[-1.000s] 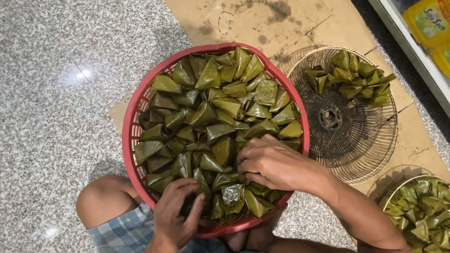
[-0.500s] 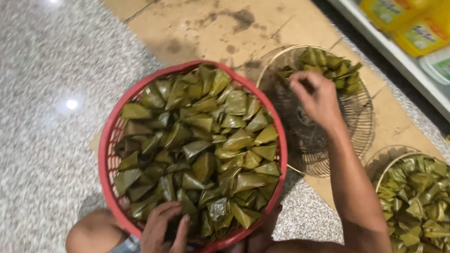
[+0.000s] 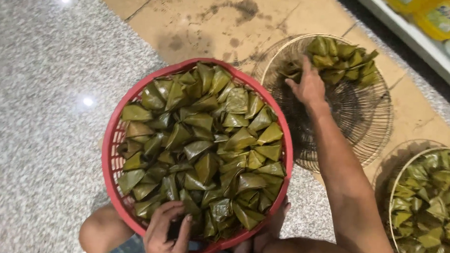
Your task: Organizing small pyramid-shaped cakes wrapped in leaves into a red plastic basket.
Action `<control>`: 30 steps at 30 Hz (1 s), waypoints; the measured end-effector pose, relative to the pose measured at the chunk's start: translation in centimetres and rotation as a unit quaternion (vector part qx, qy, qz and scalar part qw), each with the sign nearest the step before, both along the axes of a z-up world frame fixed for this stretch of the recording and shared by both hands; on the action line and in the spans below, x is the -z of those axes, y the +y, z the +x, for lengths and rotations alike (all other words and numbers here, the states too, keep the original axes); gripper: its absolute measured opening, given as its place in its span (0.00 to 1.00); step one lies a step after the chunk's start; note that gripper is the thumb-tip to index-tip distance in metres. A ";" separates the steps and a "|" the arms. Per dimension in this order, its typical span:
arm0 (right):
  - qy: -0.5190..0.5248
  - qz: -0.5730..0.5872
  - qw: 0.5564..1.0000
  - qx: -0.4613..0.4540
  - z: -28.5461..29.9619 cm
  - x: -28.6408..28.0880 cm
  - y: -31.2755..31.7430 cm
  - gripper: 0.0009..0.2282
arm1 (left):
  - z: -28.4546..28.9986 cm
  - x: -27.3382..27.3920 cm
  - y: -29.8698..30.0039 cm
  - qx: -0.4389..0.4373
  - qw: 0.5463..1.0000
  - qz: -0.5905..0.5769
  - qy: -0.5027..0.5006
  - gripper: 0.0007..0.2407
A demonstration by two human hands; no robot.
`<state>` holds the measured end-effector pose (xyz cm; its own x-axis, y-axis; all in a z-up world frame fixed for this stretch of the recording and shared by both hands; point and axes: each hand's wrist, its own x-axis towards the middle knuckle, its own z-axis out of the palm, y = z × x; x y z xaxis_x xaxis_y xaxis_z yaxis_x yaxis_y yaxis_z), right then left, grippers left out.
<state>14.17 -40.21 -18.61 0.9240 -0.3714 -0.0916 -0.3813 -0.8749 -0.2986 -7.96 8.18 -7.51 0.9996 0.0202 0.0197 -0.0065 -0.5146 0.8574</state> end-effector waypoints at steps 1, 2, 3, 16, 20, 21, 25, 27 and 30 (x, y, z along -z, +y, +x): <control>0.002 0.004 1.000 -0.007 -0.4 0.4 0.1 0.37 | 0.0 -0.1 0.1 -0.007 1.000 0.004 0.002 0.08; -0.022 -0.033 0.999 -0.005 -0.5 0.7 0.2 0.32 | 0.1 -0.2 0.1 0.007 1.000 -0.005 -0.001 0.08; -0.047 -0.070 0.996 -0.003 -0.6 0.9 0.3 0.28 | 0.3 -0.3 0.2 0.022 1.000 -0.014 -0.004 0.08; -0.265 0.390 0.882 0.016 -10.9 -13.6 9.8 0.27 | 0.8 -1.9 0.5 0.061 0.993 -0.076 -0.067 0.12; -0.205 0.460 0.843 -0.190 -15.2 -16.4 15.6 0.19 | 0.8 -3.9 -1.2 0.118 0.984 -0.128 -0.041 0.16; -0.168 0.491 0.818 -0.249 -16.1 -16.8 17.3 0.22 | 0.8 -4.6 -1.7 0.157 0.976 -0.153 0.007 0.19; -0.109 0.589 0.750 -0.282 -17.6 -16.5 20.6 0.21 | 2.3 -7.0 -3.5 0.215 0.953 -0.215 -0.006 0.27; -0.097 0.563 0.744 -0.346 -18.0 -15.9 21.1 0.27 | 3.1 -7.0 -4.3 0.202 0.944 -0.262 -0.014 0.31; -0.091 0.533 0.771 -0.336 -18.4 -15.2 21.2 0.29 | 3.6 -6.9 -4.2 0.182 0.948 -0.261 -0.004 0.29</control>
<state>-4.24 -18.96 -3.37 0.9082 0.3945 0.1398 0.1841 -0.0767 -0.9799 -4.39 3.96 -0.60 0.9420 -0.3171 0.1096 -0.1097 0.0178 0.9938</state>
